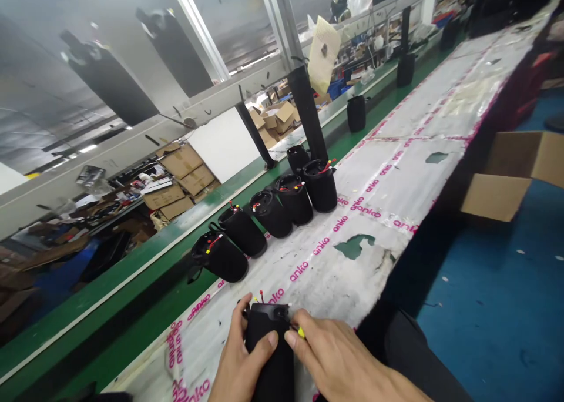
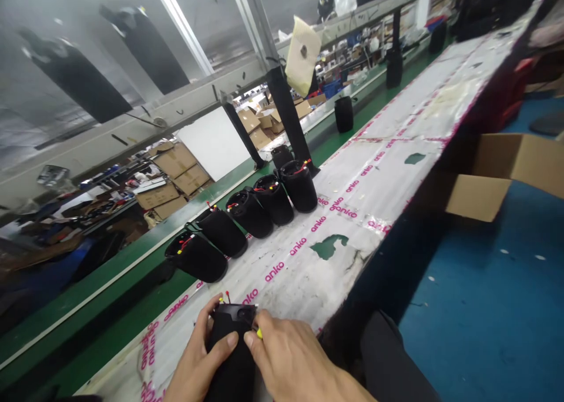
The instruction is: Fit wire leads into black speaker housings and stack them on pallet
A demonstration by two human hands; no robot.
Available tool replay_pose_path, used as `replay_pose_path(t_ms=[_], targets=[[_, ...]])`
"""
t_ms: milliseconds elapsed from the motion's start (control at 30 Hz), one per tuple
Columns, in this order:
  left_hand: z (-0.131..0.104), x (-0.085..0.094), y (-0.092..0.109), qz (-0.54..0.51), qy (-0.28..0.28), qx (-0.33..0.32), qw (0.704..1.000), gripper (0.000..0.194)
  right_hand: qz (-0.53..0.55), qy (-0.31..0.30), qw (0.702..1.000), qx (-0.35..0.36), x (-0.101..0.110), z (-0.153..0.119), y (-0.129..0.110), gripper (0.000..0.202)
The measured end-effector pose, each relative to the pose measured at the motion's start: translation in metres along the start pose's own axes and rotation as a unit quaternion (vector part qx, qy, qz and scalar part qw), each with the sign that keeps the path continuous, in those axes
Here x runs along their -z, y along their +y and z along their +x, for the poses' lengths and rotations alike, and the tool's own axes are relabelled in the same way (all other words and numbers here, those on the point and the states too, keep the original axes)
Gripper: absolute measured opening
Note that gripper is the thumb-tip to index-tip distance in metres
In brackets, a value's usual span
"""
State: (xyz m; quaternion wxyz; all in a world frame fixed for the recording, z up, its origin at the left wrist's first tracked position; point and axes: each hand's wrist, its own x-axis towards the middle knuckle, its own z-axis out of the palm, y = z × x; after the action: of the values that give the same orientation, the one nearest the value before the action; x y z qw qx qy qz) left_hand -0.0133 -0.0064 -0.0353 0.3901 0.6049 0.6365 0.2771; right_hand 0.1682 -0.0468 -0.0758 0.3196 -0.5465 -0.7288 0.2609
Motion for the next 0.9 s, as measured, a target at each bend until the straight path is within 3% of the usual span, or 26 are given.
replay_pose_path(t_ms=[133,267,400,667,900], targets=[[-0.005,0.000,0.016,-0.067,0.077,-0.053,0.993,0.099,-0.094,0.032,0.991,0.086,0.004,0.014,-0.010,0.013],[-0.008,-0.004,0.024,-0.081,0.132,-0.065,0.986,0.081,-0.199,0.056,0.968,0.141,0.009,0.022,-0.018,0.011],[-0.015,-0.009,0.023,-0.074,0.168,-0.075,0.980,0.076,-0.236,0.046,0.960,0.147,0.009,0.022,-0.023,0.014],[-0.024,-0.007,0.022,-0.085,0.190,-0.068,0.976,0.076,-0.222,-0.003,0.965,0.137,0.011,0.019,-0.028,0.015],[-0.026,-0.006,0.014,-0.099,0.194,-0.072,0.973,0.079,-0.214,-0.004,0.967,0.136,0.007,0.020,-0.030,0.013]])
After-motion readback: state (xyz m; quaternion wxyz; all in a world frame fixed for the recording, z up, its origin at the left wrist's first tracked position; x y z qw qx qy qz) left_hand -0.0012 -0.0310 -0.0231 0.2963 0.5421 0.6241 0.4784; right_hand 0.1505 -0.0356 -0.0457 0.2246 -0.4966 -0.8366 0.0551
